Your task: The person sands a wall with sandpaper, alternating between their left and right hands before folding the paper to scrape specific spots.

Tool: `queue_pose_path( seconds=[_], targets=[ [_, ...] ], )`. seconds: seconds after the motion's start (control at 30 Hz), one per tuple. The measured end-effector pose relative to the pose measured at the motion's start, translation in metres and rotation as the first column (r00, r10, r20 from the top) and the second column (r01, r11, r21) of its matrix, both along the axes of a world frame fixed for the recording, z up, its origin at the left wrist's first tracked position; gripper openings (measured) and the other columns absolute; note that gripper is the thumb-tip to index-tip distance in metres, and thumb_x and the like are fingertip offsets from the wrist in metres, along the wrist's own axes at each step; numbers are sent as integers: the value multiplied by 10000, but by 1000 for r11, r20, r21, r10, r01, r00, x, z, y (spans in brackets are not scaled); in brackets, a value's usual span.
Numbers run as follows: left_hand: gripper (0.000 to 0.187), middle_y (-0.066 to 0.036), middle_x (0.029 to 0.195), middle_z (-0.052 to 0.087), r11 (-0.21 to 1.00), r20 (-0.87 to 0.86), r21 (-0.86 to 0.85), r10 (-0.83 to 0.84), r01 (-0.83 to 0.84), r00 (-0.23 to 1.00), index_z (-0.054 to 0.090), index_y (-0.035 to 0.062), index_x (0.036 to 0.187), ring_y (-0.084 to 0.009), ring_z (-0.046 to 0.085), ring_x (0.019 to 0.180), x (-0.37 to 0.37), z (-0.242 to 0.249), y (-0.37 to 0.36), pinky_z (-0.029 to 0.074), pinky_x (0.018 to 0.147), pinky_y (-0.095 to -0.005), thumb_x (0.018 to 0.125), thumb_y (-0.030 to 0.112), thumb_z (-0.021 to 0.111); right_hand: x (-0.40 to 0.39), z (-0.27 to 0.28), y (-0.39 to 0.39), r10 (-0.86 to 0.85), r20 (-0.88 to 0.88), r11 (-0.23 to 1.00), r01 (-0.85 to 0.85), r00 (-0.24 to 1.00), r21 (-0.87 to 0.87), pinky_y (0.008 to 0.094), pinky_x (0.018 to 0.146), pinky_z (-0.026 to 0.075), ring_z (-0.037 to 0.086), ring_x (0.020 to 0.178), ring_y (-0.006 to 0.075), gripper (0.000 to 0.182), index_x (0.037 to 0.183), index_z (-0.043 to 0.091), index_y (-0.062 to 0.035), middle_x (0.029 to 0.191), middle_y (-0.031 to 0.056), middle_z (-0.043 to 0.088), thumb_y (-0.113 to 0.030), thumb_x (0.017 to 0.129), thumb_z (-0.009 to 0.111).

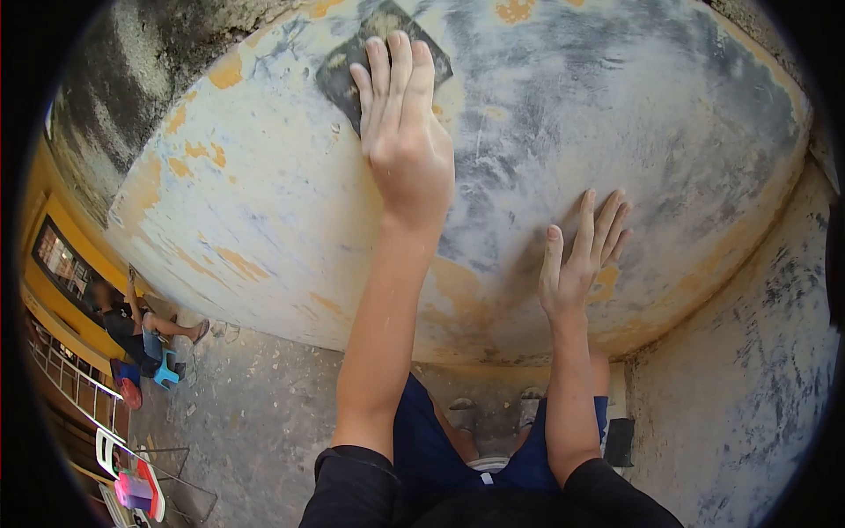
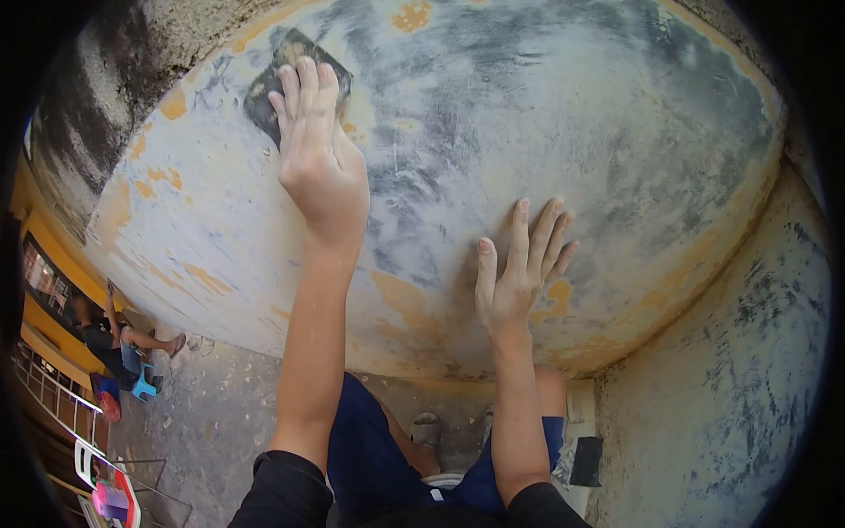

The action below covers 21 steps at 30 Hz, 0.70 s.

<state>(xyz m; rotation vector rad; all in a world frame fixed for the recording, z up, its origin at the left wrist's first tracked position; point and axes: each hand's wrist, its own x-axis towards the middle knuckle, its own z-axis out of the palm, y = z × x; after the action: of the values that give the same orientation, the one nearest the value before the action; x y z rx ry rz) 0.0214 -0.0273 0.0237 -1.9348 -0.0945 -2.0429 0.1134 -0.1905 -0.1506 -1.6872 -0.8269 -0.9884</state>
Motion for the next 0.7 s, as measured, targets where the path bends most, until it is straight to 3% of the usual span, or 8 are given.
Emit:
queue_pose_path(
  seconds=[0.23, 0.4, 0.5, 0.57, 0.63, 0.7],
  targets=[
    [403, -244, 1460, 629, 995, -119, -98, 14, -26, 993, 668, -69, 1352, -409, 519, 1448, -14, -84, -3, 390, 1217, -568, 978, -139, 536, 4, 0, -2, -1, 3, 1000, 1, 1000, -18, 577, 1290, -9, 95, 1649, 368, 597, 1633, 420, -76, 1761, 207, 206, -345, 1110, 525],
    [433, -215, 1480, 622, 997, -10, -65, -41, 41, 999, 653, -51, 1386, -416, 512, 1451, -1, -20, -6, 375, 1227, -575, 981, -133, 523, 5, 1, 2, 13, -15, 1000, -12, 1000, 25, 574, 1294, -18, 112, 1646, 372, 611, 1612, 464, -95, 1751, 201, 243, -339, 1070, 605],
    [446, -226, 1497, 604, 998, -12, -60, -34, 34, 999, 649, -58, 1388, -414, 499, 1462, 3, -26, -5, 367, 1232, -575, 971, -148, 521, 3, 1, 5, 21, -16, 999, -21, 1000, 46, 577, 1293, -25, 108, 1645, 380, 619, 1613, 462, -92, 1752, 205, 237, -342, 1067, 610],
    [453, -236, 1507, 591, 997, -44, -63, -50, 47, 998, 648, -63, 1388, -413, 490, 1470, -3, -57, -5, 363, 1233, -577, 964, -160, 523, 4, -1, 4, 20, -17, 999, -19, 1000, 44, 578, 1292, -29, 105, 1645, 383, 624, 1613, 460, -89, 1753, 207, 232, -345, 1065, 612],
    [463, -245, 1496, 598, 993, -136, -116, -50, 34, 989, 644, -66, 1392, -410, 493, 1469, -11, -84, -5, 364, 1232, -577, 959, -170, 521, 4, -1, 5, -28, -3, 1000, 28, 1000, -5, 576, 1292, -11, 76, 1650, 371, 622, 1638, 405, -77, 1762, 218, 187, -384, 1111, 524],
    [462, -242, 1485, 609, 995, -111, -88, -67, 57, 992, 648, -63, 1391, -407, 498, 1466, -6, -74, 2, 367, 1230, -576, 959, -169, 523, 9, -3, 8, -37, 14, 999, 37, 999, 8, 576, 1292, -12, 74, 1650, 372, 625, 1639, 402, -75, 1761, 219, 184, -382, 1110, 529]
  ],
)
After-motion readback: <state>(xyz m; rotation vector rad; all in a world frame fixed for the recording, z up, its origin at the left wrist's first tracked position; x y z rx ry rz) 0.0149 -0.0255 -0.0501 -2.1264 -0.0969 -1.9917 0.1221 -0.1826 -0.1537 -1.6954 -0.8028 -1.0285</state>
